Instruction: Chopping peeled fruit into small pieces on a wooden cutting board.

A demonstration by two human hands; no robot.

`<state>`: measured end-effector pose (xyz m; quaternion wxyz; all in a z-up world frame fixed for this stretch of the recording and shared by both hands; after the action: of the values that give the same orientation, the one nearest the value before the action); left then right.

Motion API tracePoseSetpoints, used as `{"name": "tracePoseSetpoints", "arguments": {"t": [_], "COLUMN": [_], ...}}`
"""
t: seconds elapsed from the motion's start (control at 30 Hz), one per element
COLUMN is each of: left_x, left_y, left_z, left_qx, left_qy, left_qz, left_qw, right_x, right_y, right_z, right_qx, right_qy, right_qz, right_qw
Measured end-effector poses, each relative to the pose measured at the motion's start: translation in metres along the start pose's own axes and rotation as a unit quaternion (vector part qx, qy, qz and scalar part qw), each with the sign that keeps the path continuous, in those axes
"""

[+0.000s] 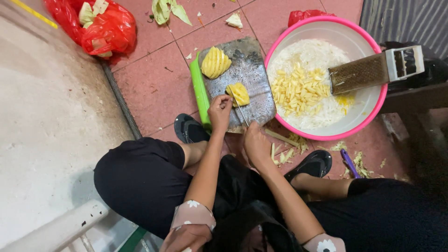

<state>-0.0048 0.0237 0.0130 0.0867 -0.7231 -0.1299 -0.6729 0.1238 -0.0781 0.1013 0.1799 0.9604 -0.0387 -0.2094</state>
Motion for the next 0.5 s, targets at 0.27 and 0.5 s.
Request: {"name": "tracePoseSetpoints", "arguments": {"t": [0.27, 0.5], "left_x": [0.014, 0.007], "left_y": [0.005, 0.008], "left_z": [-0.002, 0.001], "left_qx": [-0.011, -0.041], "left_qy": [0.018, 0.036], "left_qz": [-0.005, 0.032], "left_qw": [1.000, 0.998], "right_x": [-0.007, 0.003], "right_y": [-0.023, -0.052], "right_z": [0.007, 0.035], "right_qx": [0.021, 0.027], "right_qy": [0.011, 0.034], "right_qz": [-0.004, 0.004], "right_qw": [1.000, 0.999]}}
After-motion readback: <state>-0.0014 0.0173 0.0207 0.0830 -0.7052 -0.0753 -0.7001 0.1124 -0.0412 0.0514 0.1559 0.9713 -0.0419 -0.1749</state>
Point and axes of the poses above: each hand's wrist, its own y-axis away from the middle knuckle, its own z-axis out of the palm, x = y × z, the point moved 3 cm from there along -y, towards the middle knuckle, and after that the axes turned 8 degrees about -z, right-handed, at the moved point
